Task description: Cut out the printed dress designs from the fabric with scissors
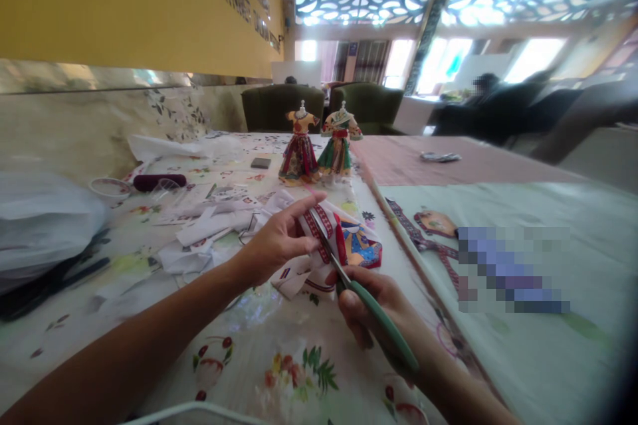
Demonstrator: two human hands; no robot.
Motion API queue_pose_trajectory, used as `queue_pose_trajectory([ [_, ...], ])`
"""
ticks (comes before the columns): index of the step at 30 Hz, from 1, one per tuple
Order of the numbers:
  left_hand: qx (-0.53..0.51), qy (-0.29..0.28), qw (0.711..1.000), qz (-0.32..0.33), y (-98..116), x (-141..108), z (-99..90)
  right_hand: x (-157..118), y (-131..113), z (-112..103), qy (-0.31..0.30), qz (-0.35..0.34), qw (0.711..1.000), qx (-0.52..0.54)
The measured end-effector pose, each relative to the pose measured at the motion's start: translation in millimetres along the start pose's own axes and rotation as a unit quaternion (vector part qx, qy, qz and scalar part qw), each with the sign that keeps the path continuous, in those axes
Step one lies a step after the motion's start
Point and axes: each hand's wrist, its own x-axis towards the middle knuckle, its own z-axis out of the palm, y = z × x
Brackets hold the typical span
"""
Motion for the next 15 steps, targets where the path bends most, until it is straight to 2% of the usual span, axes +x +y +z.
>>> queue_pose_trajectory([
  [11,0.003,0.026,1.000,0.003,1.2,0.9,-1.3,-0.5,2.0,0.2,0.014,0.012,1.000,-0.012],
  [15,0.006,0.010,1.000,-0.004,3.1,-0.4,-0.7,1.3,0.5,0.4,0.013,0.007,1.000,0.000],
])
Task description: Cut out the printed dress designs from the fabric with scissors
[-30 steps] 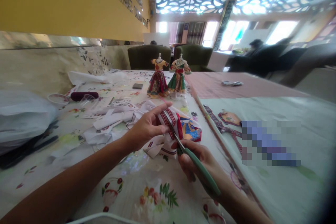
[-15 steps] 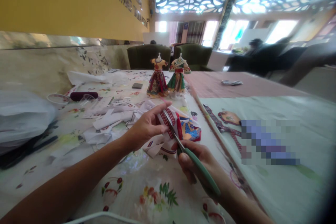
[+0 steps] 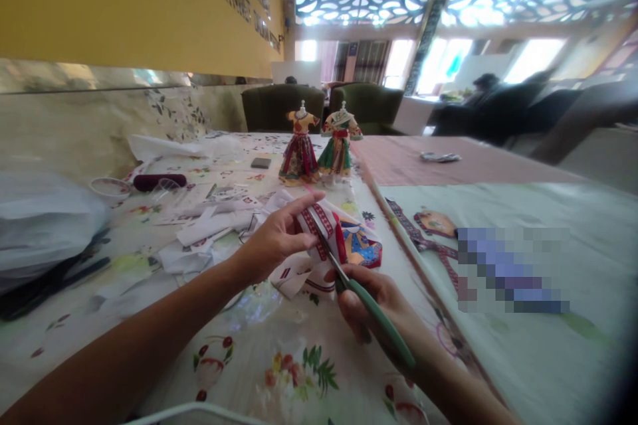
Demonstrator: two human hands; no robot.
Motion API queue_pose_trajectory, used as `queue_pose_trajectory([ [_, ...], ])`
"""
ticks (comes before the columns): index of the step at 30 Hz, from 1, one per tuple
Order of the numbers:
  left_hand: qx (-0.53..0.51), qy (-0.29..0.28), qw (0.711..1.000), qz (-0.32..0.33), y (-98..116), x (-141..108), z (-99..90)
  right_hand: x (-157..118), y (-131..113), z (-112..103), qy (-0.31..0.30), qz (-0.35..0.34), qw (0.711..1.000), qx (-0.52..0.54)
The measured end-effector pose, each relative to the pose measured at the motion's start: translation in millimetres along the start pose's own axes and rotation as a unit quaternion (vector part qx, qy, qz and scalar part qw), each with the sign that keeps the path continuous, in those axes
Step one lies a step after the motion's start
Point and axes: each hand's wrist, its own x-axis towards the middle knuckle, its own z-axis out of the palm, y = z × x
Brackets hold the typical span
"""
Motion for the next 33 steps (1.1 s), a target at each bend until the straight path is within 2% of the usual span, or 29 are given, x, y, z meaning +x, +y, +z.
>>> queue_pose_trajectory([
  [24,0.000,-0.021,1.000,0.000,-2.3,-1.6,0.1,-2.2,-4.8,-0.8,-0.017,-0.007,1.000,-0.014],
  [33,0.004,-0.001,1.000,0.007,-2.3,-0.7,0.3,-2.3,-2.7,-1.0,-0.011,0.000,1.000,-0.022],
])
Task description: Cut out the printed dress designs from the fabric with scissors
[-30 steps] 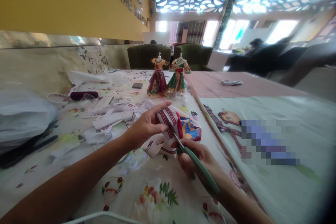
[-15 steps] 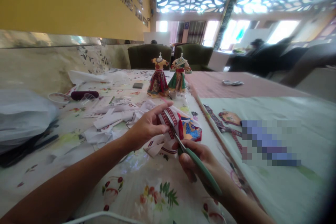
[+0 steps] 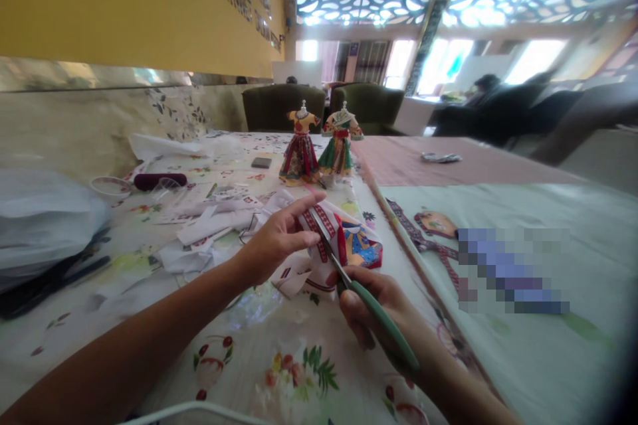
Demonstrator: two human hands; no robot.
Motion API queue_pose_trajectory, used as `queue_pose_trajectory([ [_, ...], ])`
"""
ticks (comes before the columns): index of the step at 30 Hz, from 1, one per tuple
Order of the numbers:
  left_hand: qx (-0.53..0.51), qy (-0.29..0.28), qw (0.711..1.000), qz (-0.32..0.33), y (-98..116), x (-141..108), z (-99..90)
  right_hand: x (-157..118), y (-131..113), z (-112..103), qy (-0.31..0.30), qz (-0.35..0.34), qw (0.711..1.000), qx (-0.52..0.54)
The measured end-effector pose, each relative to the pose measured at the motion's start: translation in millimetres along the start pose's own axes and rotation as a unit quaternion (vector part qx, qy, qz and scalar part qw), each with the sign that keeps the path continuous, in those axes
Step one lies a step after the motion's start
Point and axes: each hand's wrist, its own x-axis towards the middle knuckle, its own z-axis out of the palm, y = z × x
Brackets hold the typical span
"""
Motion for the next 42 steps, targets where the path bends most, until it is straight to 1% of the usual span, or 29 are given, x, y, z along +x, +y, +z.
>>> queue_pose_trajectory([
  [5,-0.004,-0.005,1.000,-0.005,2,0,1.0,0,0,0,0.003,-0.008,1.000,0.004],
  [10,0.000,-0.014,1.000,-0.009,3,-1,0.8,1,-1,-1,0.006,-0.001,1.000,0.022],
  [14,-0.004,-0.014,1.000,-0.012,1,-1,0.2,2,1,-1,-0.002,-0.005,1.000,0.022],
  [17,-0.004,-0.006,1.000,-0.023,-2,1,-0.7,3,3,-1,-0.003,-0.007,1.000,0.010],
  [24,-0.009,0.028,0.999,-0.046,-12,5,-5.6,7,9,-2,0.011,0.018,1.000,-0.023],
  [27,-0.009,0.035,0.998,-0.048,-14,8,-8.0,10,10,-5,0.028,0.007,0.997,-0.071],
  [30,0.015,0.076,0.997,-0.029,-18,13,-16.0,13,8,-11,0.050,-0.018,0.987,-0.152],
  [32,0.045,0.109,0.992,-0.036,-20,18,-26.7,13,5,-17,0.062,-0.007,0.970,-0.234],
  [33,0.070,0.118,0.989,-0.053,-21,20,-33.4,12,2,-19,0.069,0.006,0.955,-0.287],
  [34,0.109,0.113,0.985,-0.076,-20,22,-40.4,12,0,-21,0.075,0.020,0.936,-0.345],
  [35,0.170,0.096,0.976,-0.095,-18,23,-47.3,11,-3,-23,0.082,0.033,0.912,-0.400],
  [36,0.252,0.078,0.958,-0.114,-14,25,-53.6,11,-6,-24,0.088,0.044,0.887,-0.451],
  [37,0.350,0.064,0.927,-0.118,-9,25,-58.8,11,-8,-25,0.092,0.053,0.864,-0.492],
  [39,0.524,0.020,0.846,-0.100,4,25,-64.9,11,-11,-26,0.092,0.067,0.830,-0.546],
  [40,0.586,0.008,0.805,-0.095,12,24,-65.9,11,-11,-26,0.089,0.071,0.818,-0.563],
  [41,0.627,0.005,0.773,-0.094,19,23,-65.8,12,-11,-26,0.083,0.075,0.809,-0.577],
  [42,0.657,0.021,0.748,-0.091,26,22,-65.0,12,-10,-26,0.077,0.077,0.802,-0.587],
])
